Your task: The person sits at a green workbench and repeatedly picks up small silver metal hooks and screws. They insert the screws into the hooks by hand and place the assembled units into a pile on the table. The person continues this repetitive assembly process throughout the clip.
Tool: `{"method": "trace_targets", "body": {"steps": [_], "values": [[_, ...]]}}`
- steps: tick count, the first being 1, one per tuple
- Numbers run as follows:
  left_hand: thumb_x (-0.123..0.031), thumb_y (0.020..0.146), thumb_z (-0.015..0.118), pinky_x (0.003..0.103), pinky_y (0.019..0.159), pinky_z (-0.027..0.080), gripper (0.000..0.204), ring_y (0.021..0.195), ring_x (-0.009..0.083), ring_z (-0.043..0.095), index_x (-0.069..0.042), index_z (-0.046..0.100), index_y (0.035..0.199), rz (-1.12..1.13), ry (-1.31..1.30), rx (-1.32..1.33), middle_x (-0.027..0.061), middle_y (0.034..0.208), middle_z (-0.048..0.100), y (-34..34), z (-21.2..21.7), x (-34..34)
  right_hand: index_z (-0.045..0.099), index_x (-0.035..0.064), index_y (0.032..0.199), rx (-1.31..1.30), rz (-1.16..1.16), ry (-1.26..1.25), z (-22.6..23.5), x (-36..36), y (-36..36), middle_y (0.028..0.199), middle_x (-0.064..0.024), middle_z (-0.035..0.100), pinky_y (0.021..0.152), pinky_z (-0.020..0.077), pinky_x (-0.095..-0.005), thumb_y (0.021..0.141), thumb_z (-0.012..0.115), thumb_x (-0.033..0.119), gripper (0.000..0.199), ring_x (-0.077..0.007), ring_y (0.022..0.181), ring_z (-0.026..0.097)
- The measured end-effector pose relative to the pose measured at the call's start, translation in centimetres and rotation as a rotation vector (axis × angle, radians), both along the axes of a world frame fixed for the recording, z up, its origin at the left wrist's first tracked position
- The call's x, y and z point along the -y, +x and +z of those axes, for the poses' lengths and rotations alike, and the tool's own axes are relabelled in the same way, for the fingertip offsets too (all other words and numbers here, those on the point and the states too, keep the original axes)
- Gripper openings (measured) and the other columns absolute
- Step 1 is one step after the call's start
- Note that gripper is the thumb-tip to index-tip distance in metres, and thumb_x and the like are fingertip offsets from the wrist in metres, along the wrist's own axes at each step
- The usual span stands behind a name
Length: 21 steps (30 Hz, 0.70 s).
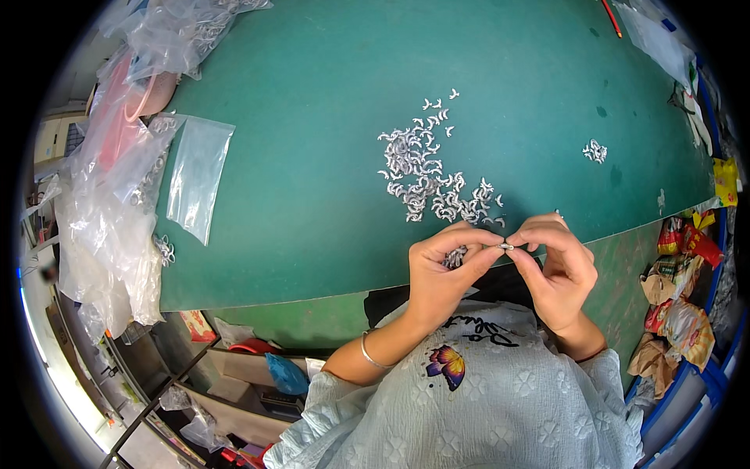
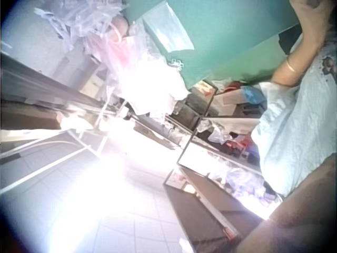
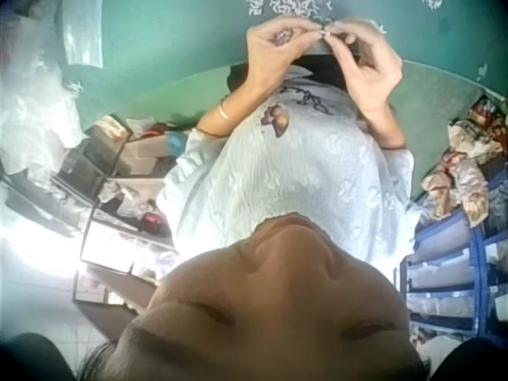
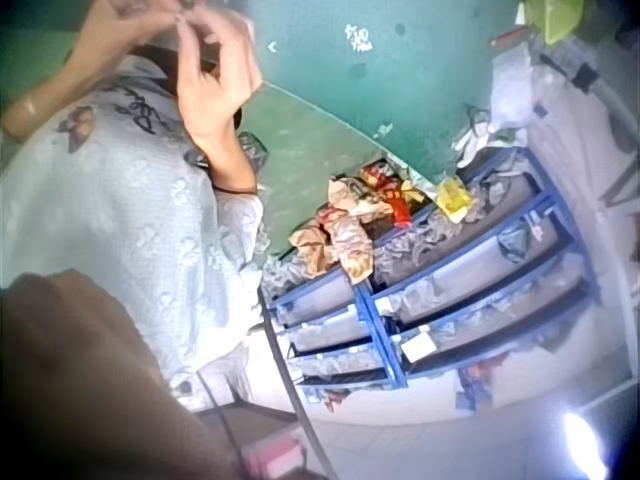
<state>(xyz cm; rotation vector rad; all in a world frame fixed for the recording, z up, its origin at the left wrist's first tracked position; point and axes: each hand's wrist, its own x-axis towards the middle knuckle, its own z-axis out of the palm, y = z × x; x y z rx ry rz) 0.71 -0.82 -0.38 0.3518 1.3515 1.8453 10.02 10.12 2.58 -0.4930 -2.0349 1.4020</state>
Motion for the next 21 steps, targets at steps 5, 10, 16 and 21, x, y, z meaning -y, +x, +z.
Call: {"method": "trace_targets", "body": {"steps": [5, 10, 16, 21], "values": [[0.005, 0.072, 0.067, 0.019, 0.052, 0.032, 0.013, 0.057, 0.0039, 0.040, 0.001, 0.066, 0.085, 0.023, 0.024, -0.171, -0.0018, 0.062, 0.046, -0.1, 0.3, 0.0, 0.059, -0.0053, 0.086, -0.027, 0.008, 0.056, 0.0, 0.0, 0.1, 0.081, -0.0119, 0.063, 0.068, 0.0464, -0.0311, 0.066, 0.067, -0.013, 0.023, -0.0233, 0.076, 0.058], [0.006, 0.072, 0.067, 0.019, 0.052, 0.032, 0.014, 0.056, 0.0040, 0.039, 0.001, 0.066, 0.085, 0.032, -0.001, -0.234, -0.0017, 0.061, 0.046, 0.0, 0.5, 0.0, 0.059, -0.0052, 0.085, -0.040, 0.008, 0.035, 0.0, 0.0, 0.1, 0.081, -0.0117, 0.063, 0.068, 0.0462, -0.0317, 0.066, 0.067, -0.012, 0.022, -0.0233, 0.076, 0.058], [0.006, 0.075, 0.063, 0.018, 0.050, 0.030, 0.012, 0.057, 0.0030, 0.039, 0.002, 0.066, 0.086, 0.063, -0.053, -0.113, -0.0030, 0.063, 0.048, 0.2, 0.3, -0.1, 0.060, -0.0008, 0.084, 0.105, -0.206, 0.040, -1.6, -2.9, 0.5, 0.082, -0.0077, 0.061, 0.065, 0.0387, -0.0230, 0.072, 0.063, -0.007, 0.014, -0.0144, 0.078, 0.053], [0.003, 0.079, 0.061, 0.017, 0.047, 0.028, 0.010, 0.052, 0.0010, 0.037, 0.001, 0.066, 0.088, 0.097, -0.129, -0.040, -0.0054, 0.062, 0.047, 0.0, 0.2, 0.1, 0.063, 0.0038, 0.091, 0.417, -0.593, 0.425, -4.1, -10.7, 2.6, 0.085, -0.0044, 0.063, 0.066, 0.0395, -0.0253, 0.076, 0.064, 0.000, 0.016, -0.0125, 0.079, 0.054]]}}
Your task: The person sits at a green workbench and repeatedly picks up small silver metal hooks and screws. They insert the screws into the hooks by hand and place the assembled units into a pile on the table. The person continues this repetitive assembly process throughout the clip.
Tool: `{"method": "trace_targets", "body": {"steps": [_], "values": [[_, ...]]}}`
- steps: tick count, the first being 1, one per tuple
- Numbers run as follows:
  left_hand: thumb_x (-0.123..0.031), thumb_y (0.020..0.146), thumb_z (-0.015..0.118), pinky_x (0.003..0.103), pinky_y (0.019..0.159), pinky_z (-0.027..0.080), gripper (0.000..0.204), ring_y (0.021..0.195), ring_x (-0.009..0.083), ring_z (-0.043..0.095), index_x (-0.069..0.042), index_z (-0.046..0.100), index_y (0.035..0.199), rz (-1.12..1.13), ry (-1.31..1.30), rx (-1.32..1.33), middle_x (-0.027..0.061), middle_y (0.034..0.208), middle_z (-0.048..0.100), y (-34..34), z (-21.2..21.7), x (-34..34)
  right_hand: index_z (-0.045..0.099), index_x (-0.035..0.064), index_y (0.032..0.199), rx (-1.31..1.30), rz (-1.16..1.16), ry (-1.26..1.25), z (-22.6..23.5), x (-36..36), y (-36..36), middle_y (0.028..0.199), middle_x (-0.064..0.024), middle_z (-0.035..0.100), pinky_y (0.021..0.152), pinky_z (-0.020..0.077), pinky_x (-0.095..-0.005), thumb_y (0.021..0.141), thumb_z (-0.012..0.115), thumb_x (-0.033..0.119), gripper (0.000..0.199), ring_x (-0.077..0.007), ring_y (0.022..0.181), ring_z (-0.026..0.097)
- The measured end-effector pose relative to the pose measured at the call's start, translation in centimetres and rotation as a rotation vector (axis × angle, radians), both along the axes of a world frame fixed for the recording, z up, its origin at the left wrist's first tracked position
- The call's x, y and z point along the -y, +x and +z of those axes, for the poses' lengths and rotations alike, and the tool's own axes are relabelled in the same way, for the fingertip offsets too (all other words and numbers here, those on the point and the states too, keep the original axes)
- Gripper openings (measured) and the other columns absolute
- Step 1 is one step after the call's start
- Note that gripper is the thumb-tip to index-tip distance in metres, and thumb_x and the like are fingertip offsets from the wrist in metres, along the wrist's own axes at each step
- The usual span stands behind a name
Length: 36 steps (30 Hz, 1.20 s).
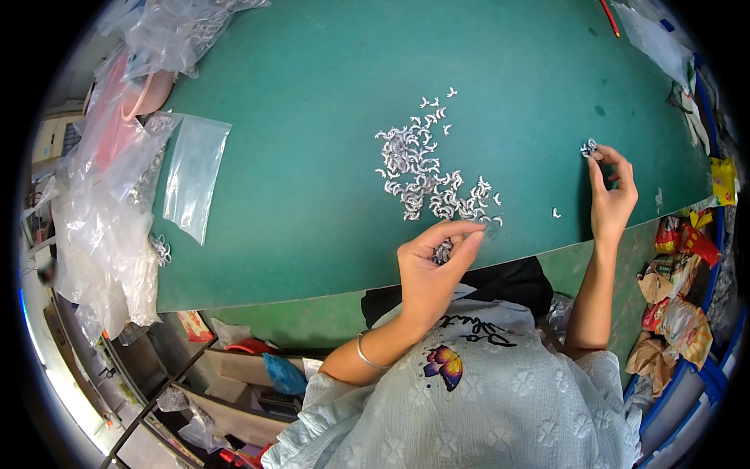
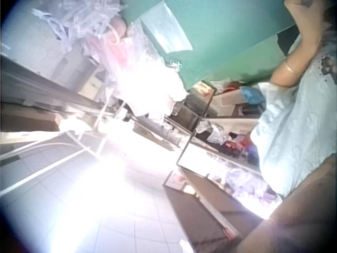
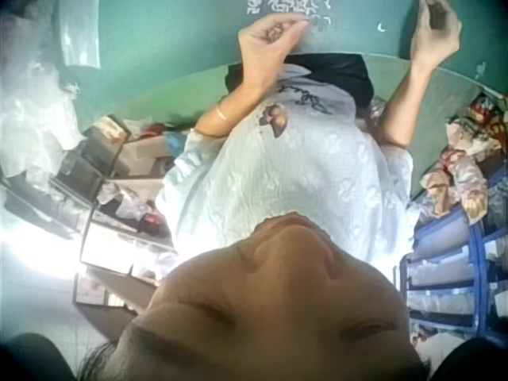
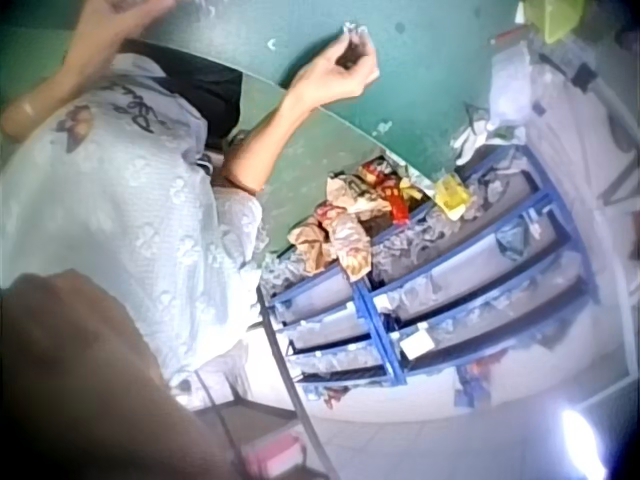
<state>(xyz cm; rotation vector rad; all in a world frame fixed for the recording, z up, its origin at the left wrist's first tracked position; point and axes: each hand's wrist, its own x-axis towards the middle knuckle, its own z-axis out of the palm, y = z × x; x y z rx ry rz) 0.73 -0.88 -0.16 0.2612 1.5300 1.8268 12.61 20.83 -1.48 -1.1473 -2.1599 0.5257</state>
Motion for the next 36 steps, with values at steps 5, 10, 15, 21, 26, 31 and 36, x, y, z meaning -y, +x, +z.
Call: {"method": "trace_targets", "body": {"steps": [5, 10, 15, 21, 26, 31, 36], "values": [[0.002, 0.081, 0.061, 0.016, 0.044, 0.025, 0.011, 0.051, -0.0004, 0.035, 0.001, 0.065, 0.091, 0.034, -0.049, 0.020, -0.0060, 0.061, 0.046, 0.0, -0.6, 0.1, 0.062, 0.0022, 0.088, 0.023, 0.114, 0.205, 1.7, 2.2, -0.5, 0.085, -0.0066, 0.063, 0.079, 0.0434, -0.0310, 0.071, 0.065, -0.003, 0.018, -0.0201, 0.083, 0.056], [0.001, 0.081, 0.061, 0.016, 0.044, 0.025, 0.012, 0.051, -0.0005, 0.035, 0.001, 0.065, 0.092, 0.040, -0.046, 0.011, -0.0063, 0.062, 0.047, 0.1, -0.9, 0.1, 0.063, 0.0049, 0.088, 0.085, 0.543, -0.077, 2.1, 8.4, -1.9, 0.085, -0.0058, 0.062, 0.074, 0.0389, -0.0340, 0.059, 0.073, 0.002, 0.031, -0.0237, 0.084, 0.054], [0.001, 0.081, 0.061, 0.016, 0.044, 0.025, 0.011, 0.051, -0.0006, 0.035, 0.002, 0.065, 0.091, 0.034, -0.051, -0.015, -0.0061, 0.063, 0.047, 0.1, -0.6, 0.2, 0.063, 0.0037, 0.086, 0.069, 0.571, -0.025, 0.5, 9.1, -2.0, 0.081, -0.0055, 0.062, 0.071, 0.0391, -0.0330, 0.060, 0.071, -0.001, 0.027, -0.0225, 0.078, 0.053], [0.003, 0.078, 0.062, 0.016, 0.048, 0.027, 0.014, 0.054, 0.0006, 0.036, 0.001, 0.065, 0.092, -0.020, -0.061, -0.014, -0.0062, 0.062, 0.045, 0.2, -0.3, 0.1, 0.063, 0.0012, 0.082, -0.213, 0.486, -0.313, 0.4, 9.1, -1.8, 0.076, -0.0070, 0.063, 0.064, 0.0427, -0.0299, 0.064, 0.070, -0.006, 0.021, -0.0198, 0.070, 0.055], [0.004, 0.073, 0.066, 0.018, 0.049, 0.030, 0.018, 0.055, 0.0029, 0.035, -0.001, 0.066, 0.090, -0.100, -0.044, -0.131, -0.0046, 0.059, 0.040, 0.6, -0.5, 0.0, 0.062, -0.0012, 0.083, -0.282, 0.534, -0.305, 2.2, 10.0, -1.9, 0.075, -0.0077, 0.064, 0.063, 0.0434, -0.0286, 0.064, 0.070, -0.006, 0.021, -0.0194, 0.069, 0.054], [0.003, 0.072, 0.068, 0.020, 0.048, 0.031, 0.017, 0.053, 0.0046, 0.036, -0.003, 0.067, 0.088, -0.135, -0.056, -0.270, -0.0021, 0.058, 0.039, 0.3, 0.2, -0.1, 0.061, -0.0029, 0.085, -0.296, 0.588, -0.231, 3.0, 10.1, -1.9, 0.076, -0.0084, 0.064, 0.062, 0.0433, -0.0282, 0.063, 0.071, -0.005, 0.024, -0.0196, 0.069, 0.054], [0.003, 0.072, 0.067, 0.020, 0.048, 0.031, 0.017, 0.053, 0.0043, 0.036, -0.003, 0.067, 0.088, -0.127, -0.022, -0.261, -0.0024, 0.058, 0.039, 0.4, 0.3, 0.0, 0.061, -0.0036, 0.087, -0.325, 0.608, -0.270, 3.2, 10.2, -1.7, 0.078, -0.0089, 0.065, 0.062, 0.0435, -0.0285, 0.063, 0.071, -0.005, 0.026, -0.0198, 0.069, 0.053]]}}
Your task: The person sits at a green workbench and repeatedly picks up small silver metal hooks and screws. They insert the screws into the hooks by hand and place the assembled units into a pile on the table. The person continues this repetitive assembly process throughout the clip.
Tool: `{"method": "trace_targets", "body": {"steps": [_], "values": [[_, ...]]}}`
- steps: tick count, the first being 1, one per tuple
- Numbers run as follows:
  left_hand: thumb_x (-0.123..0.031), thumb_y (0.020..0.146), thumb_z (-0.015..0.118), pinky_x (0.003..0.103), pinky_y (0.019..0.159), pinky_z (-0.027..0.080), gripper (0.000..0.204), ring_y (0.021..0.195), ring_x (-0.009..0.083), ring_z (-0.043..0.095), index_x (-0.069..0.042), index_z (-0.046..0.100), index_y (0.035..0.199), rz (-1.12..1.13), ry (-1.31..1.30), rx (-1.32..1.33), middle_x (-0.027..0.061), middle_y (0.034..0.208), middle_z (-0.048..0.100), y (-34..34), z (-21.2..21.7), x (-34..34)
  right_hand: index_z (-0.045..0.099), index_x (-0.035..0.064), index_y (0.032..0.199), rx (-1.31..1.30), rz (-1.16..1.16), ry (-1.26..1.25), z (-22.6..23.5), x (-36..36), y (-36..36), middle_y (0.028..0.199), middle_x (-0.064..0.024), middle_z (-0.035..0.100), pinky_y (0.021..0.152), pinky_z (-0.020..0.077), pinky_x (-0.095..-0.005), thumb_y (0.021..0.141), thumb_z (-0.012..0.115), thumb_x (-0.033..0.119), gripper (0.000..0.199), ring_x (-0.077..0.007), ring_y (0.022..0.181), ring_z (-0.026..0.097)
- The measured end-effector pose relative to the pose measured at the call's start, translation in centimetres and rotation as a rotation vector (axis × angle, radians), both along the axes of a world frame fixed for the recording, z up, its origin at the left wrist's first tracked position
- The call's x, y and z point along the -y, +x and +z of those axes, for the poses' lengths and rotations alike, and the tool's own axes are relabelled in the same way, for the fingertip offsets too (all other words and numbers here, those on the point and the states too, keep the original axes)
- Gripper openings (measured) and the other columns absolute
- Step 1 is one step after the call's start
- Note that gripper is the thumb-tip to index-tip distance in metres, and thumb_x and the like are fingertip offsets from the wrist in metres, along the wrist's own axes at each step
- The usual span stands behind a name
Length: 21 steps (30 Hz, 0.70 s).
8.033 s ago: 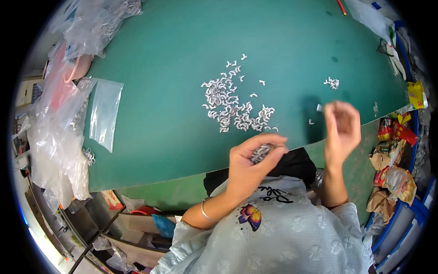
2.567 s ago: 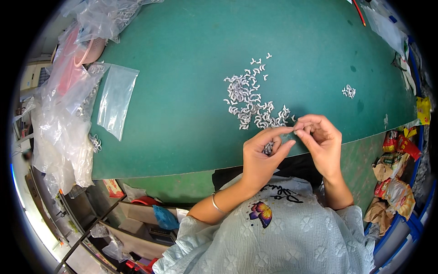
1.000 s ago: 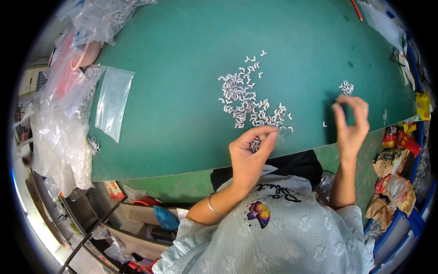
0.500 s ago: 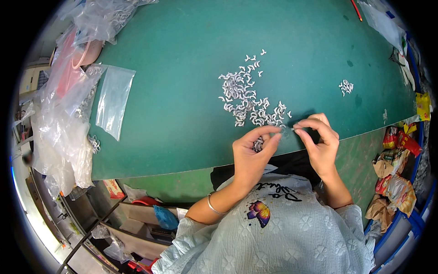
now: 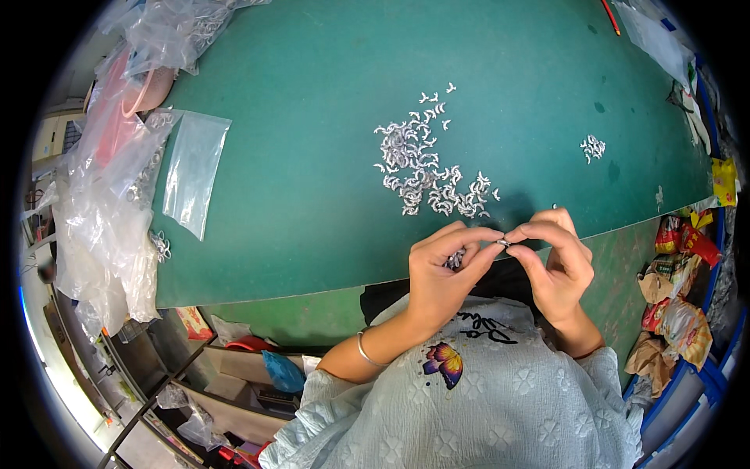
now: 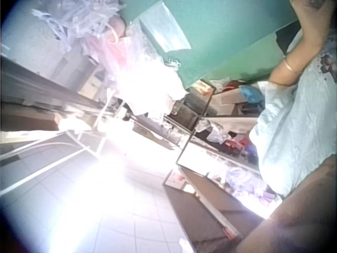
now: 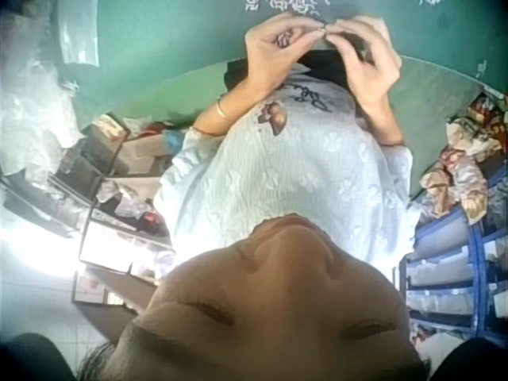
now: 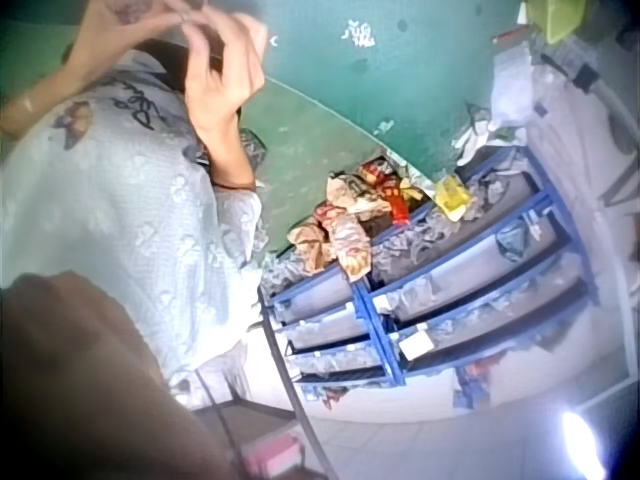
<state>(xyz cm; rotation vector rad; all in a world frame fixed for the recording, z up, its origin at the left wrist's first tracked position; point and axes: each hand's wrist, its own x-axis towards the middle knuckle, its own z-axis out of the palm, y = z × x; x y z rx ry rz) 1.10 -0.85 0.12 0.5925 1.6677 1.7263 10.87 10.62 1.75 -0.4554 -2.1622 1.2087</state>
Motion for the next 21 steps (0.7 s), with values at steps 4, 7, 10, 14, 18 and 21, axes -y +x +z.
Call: {"method": "trace_targets", "body": {"steps": [4, 7, 10, 14, 18, 21], "values": [[0.003, 0.073, 0.067, 0.020, 0.048, 0.031, 0.014, 0.054, 0.0040, 0.037, -0.002, 0.067, 0.087, -0.020, 0.010, 0.086, -0.0027, 0.059, 0.040, -0.1, 0.1, 0.1, 0.061, -0.0035, 0.087, -0.016, 0.006, 0.016, 0.3, 0.1, 0.1, 0.078, -0.0093, 0.065, 0.062, 0.0437, -0.0292, 0.063, 0.071, -0.006, 0.026, -0.0208, 0.069, 0.054], [0.002, 0.074, 0.067, 0.020, 0.049, 0.031, 0.013, 0.055, 0.0039, 0.038, -0.002, 0.067, 0.087, -0.036, 0.037, 0.144, -0.0027, 0.060, 0.042, -0.1, 0.0, 0.1, 0.061, -0.0033, 0.086, -0.037, 0.003, 0.048, 0.5, 0.2, 0.1, 0.078, -0.0096, 0.065, 0.063, 0.0438, -0.0299, 0.064, 0.070, -0.007, 0.025, -0.0217, 0.068, 0.054], [0.002, 0.075, 0.066, 0.019, 0.049, 0.030, 0.012, 0.056, 0.0039, 0.038, 0.000, 0.067, 0.086, -0.053, 0.050, 0.157, -0.0022, 0.061, 0.044, -0.2, 0.1, 0.1, 0.061, -0.0030, 0.085, -0.054, -0.007, 0.063, 0.8, 0.3, 0.1, 0.078, -0.0097, 0.065, 0.063, 0.0438, -0.0302, 0.064, 0.070, -0.007, 0.024, -0.0221, 0.068, 0.055], [0.004, 0.075, 0.066, 0.019, 0.050, 0.030, 0.011, 0.057, 0.0040, 0.039, 0.002, 0.066, 0.086, -0.068, 0.086, 0.167, -0.0015, 0.063, 0.047, -0.3, 0.3, 0.2, 0.061, -0.0025, 0.084, -0.062, -0.004, 0.080, 1.1, 0.4, 0.1, 0.078, -0.0097, 0.065, 0.063, 0.0436, -0.0301, 0.064, 0.071, -0.007, 0.023, -0.0224, 0.068, 0.055], [0.005, 0.075, 0.065, 0.019, 0.051, 0.030, 0.012, 0.058, 0.0042, 0.040, 0.002, 0.066, 0.087, -0.087, 0.106, 0.193, -0.0013, 0.063, 0.047, -0.3, 0.3, 0.3, 0.061, -0.0020, 0.084, -0.056, -0.003, 0.110, 1.2, 0.4, 0.3, 0.079, -0.0101, 0.065, 0.064, 0.0436, -0.0301, 0.064, 0.071, -0.007, 0.023, -0.0230, 0.068, 0.056], [0.005, 0.074, 0.065, 0.019, 0.052, 0.030, 0.013, 0.058, 0.0042, 0.040, 0.002, 0.066, 0.087, -0.091, 0.126, 0.190, -0.0010, 0.063, 0.048, -0.1, 0.1, 0.2, 0.061, -0.0017, 0.085, -0.033, 0.016, 0.142, 1.9, 0.4, 0.4, 0.080, -0.0104, 0.065, 0.064, 0.0437, -0.0300, 0.064, 0.071, -0.007, 0.023, -0.0236, 0.069, 0.056]]}}
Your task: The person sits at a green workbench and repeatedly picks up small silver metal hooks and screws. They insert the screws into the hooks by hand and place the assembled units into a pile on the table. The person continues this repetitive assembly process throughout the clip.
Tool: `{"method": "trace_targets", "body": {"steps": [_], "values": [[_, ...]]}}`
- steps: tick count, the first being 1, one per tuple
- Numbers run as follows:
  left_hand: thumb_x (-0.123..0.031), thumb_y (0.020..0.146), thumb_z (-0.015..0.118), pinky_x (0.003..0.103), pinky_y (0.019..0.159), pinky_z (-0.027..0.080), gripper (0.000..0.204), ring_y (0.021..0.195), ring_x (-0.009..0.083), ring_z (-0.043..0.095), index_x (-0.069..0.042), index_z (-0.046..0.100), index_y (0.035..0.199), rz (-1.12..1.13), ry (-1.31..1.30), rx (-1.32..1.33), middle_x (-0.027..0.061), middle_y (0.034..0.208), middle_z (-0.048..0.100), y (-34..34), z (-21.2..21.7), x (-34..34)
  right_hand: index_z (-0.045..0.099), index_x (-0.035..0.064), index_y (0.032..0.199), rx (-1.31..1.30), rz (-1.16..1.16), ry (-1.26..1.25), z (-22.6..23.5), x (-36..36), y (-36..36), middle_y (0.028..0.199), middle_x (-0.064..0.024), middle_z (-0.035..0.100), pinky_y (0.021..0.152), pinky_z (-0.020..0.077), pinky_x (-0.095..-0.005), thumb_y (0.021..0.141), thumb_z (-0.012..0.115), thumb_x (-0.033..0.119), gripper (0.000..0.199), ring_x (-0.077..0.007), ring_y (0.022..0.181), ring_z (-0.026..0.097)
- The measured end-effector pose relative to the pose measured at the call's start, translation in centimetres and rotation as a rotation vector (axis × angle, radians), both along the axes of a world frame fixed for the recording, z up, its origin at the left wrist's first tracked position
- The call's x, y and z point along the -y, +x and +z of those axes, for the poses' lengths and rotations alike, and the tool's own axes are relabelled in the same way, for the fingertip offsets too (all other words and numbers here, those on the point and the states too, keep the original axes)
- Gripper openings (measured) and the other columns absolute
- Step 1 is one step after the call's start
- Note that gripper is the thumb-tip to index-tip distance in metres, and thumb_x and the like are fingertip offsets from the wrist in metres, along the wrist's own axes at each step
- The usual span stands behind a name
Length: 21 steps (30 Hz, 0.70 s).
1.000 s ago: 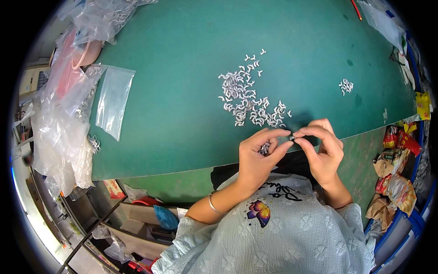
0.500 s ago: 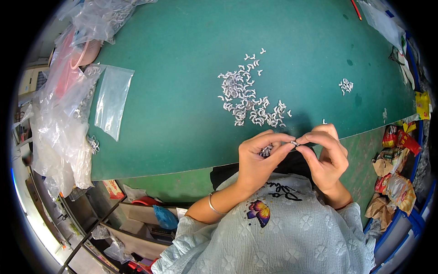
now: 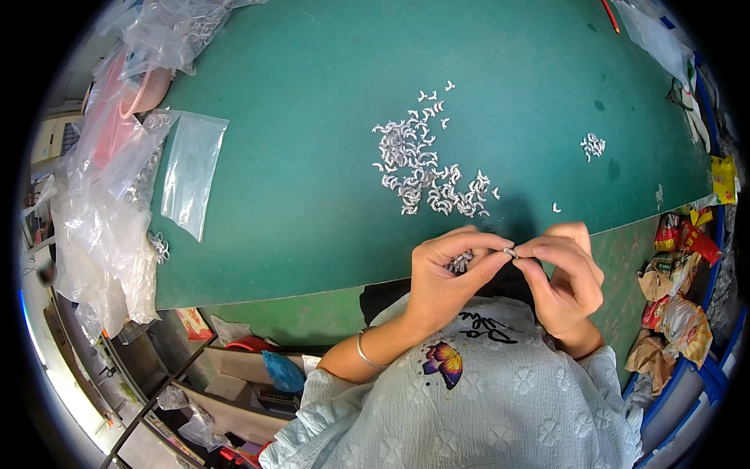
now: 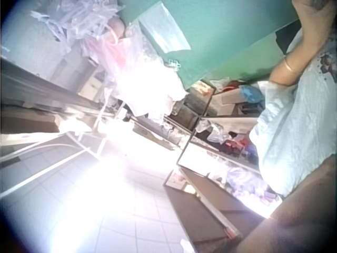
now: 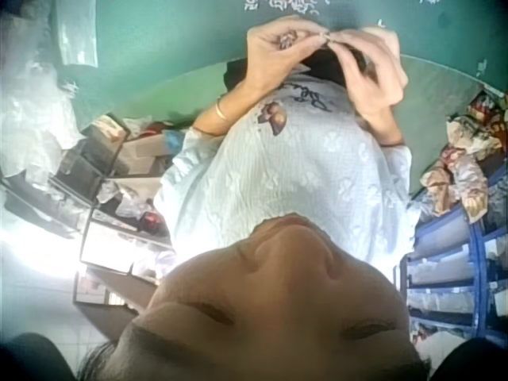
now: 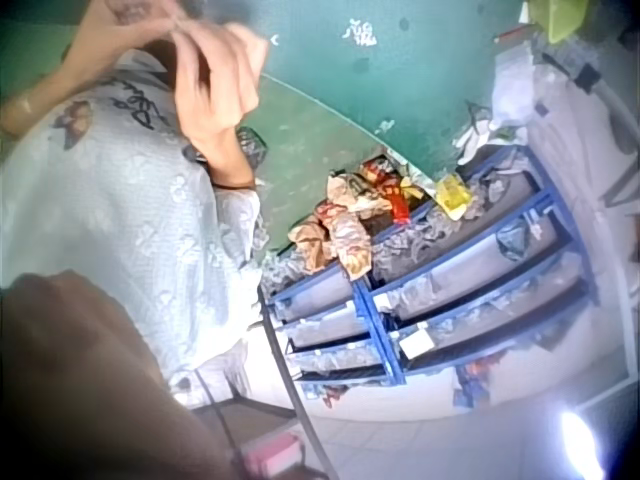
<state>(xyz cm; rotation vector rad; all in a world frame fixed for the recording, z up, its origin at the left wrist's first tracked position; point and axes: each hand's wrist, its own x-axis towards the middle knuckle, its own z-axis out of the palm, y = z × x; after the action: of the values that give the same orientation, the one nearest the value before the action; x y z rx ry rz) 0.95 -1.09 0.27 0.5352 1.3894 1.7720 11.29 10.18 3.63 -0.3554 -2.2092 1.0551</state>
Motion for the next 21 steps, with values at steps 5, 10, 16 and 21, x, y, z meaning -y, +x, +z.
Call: {"method": "trace_targets", "body": {"steps": [5, 10, 16, 21], "values": [[0.005, 0.075, 0.064, 0.018, 0.051, 0.031, 0.014, 0.057, 0.0028, 0.038, 0.000, 0.066, 0.089, 0.038, -0.065, 0.050, -0.0040, 0.061, 0.044, 0.2, 0.1, -0.1, 0.062, -0.0020, 0.084, -0.013, -0.041, 0.032, -0.6, -0.8, -0.2, 0.080, -0.0107, 0.065, 0.065, 0.0447, -0.0301, 0.065, 0.070, -0.008, 0.022, -0.0228, 0.071, 0.056], [0.003, 0.078, 0.063, 0.017, 0.050, 0.028, 0.012, 0.055, 0.0006, 0.036, 0.001, 0.066, 0.090, 0.130, -0.143, 0.110, -0.0067, 0.063, 0.046, 0.1, -0.2, 0.4, 0.061, -0.0002, 0.087, 0.082, -0.452, 0.202, -3.8, -7.3, 0.3, 0.082, -0.0075, 0.064, 0.061, 0.0388, -0.0250, 0.071, 0.067, -0.004, 0.018, -0.0163, 0.076, 0.057], [0.003, 0.079, 0.062, 0.017, 0.047, 0.026, 0.012, 0.053, -0.0002, 0.036, 0.001, 0.067, 0.089, 0.156, -0.189, 0.105, -0.0066, 0.062, 0.046, -0.3, -0.7, 0.7, 0.062, 0.0022, 0.088, 0.284, -0.525, 0.455, -5.2, -9.3, 0.7, 0.082, -0.0075, 0.062, 0.074, 0.0455, -0.0336, 0.068, 0.067, -0.006, 0.022, -0.0226, 0.080, 0.058], [0.001, 0.080, 0.062, 0.017, 0.046, 0.026, 0.011, 0.053, -0.0001, 0.036, 0.001, 0.067, 0.089, 0.157, -0.206, 0.132, -0.0066, 0.062, 0.047, -0.2, -0.7, 0.5, 0.062, 0.0022, 0.087, 0.230, -0.155, 0.238, -4.6, -2.6, -1.5, 0.083, -0.0081, 0.062, 0.071, 0.0428, -0.0326, 0.063, 0.072, -0.001, 0.026, -0.0246, 0.080, 0.055]]}}
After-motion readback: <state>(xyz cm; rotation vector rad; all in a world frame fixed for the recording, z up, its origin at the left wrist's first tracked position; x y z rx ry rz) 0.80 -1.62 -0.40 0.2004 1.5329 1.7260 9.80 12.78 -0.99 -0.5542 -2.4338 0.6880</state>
